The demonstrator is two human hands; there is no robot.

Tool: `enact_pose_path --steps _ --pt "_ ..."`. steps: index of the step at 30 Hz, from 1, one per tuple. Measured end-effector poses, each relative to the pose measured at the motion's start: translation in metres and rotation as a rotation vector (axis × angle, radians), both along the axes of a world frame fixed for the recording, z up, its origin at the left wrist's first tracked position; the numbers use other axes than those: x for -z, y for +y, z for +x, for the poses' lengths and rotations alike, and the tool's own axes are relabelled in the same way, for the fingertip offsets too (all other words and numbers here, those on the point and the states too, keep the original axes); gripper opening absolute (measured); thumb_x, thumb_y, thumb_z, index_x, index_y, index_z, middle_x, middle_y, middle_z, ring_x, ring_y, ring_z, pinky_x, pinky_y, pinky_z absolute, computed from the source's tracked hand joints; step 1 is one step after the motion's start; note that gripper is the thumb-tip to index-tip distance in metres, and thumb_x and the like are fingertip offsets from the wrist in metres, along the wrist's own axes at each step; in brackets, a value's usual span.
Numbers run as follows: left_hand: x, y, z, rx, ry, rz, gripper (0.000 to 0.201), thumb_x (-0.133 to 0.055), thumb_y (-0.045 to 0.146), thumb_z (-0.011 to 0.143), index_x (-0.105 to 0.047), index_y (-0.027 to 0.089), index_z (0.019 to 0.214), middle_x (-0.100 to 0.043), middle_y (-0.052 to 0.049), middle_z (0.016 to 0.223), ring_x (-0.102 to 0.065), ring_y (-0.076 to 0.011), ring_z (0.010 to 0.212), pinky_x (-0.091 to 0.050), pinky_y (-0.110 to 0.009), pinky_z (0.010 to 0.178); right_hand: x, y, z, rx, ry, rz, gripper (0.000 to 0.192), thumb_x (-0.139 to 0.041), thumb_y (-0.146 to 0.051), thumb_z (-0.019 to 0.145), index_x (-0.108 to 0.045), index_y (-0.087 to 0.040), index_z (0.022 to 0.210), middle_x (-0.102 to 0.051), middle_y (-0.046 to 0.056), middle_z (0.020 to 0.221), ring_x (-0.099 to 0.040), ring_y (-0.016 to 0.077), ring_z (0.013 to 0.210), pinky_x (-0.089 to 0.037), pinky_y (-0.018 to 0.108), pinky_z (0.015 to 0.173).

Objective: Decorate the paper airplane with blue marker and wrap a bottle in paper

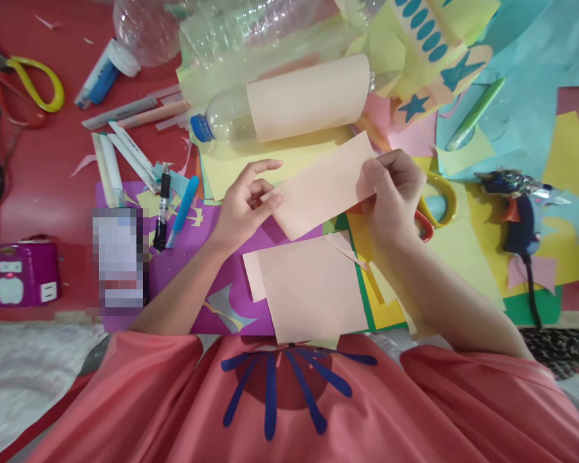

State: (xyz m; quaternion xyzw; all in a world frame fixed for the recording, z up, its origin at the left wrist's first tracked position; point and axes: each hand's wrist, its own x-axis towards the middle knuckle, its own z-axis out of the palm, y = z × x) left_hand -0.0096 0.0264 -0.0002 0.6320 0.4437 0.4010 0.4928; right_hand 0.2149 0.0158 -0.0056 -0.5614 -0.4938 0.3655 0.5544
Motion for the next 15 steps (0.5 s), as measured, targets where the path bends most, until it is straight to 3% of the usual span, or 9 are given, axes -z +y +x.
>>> enact_pose_path --steps 6,12,15 --pt "0.012 0.002 -0.001 -0.182 -0.045 0.126 0.047 -0.071 0.055 0.080 -0.058 0.025 0.114 -0.057 0.003 0.067 -0.056 -0.0097 0.059 -0.046 -0.021 0.055 0.002 -0.002 -0.002 0.018 0.000 0.047 0.039 -0.060 -0.056 0.088 -0.043 -0.025 0.071 -0.035 -0.006 0.053 -0.030 0.0084 0.044 -0.024 0.028 0.043" --pt "0.017 -0.001 0.001 -0.099 -0.055 0.045 0.070 -0.073 0.064 0.074 -0.048 0.027 0.129 -0.065 0.001 0.076 -0.063 -0.0134 0.066 -0.050 -0.024 0.059 -0.006 -0.002 -0.004 0.000 0.152 0.077 0.038 -0.067 -0.049 0.086 -0.043 -0.026 0.067 -0.032 -0.007 0.049 -0.028 0.0093 0.041 -0.021 0.028 0.041" --pt "0.016 0.000 0.000 -0.120 -0.033 0.034 0.068 -0.073 0.062 0.075 -0.049 0.027 0.127 -0.061 0.003 0.070 -0.060 -0.0117 0.060 -0.048 -0.023 0.057 -0.006 -0.002 -0.004 0.024 0.167 0.082 0.037 -0.067 -0.048 0.086 -0.044 -0.026 0.068 -0.033 -0.007 0.049 -0.027 0.0088 0.040 -0.020 0.028 0.041"
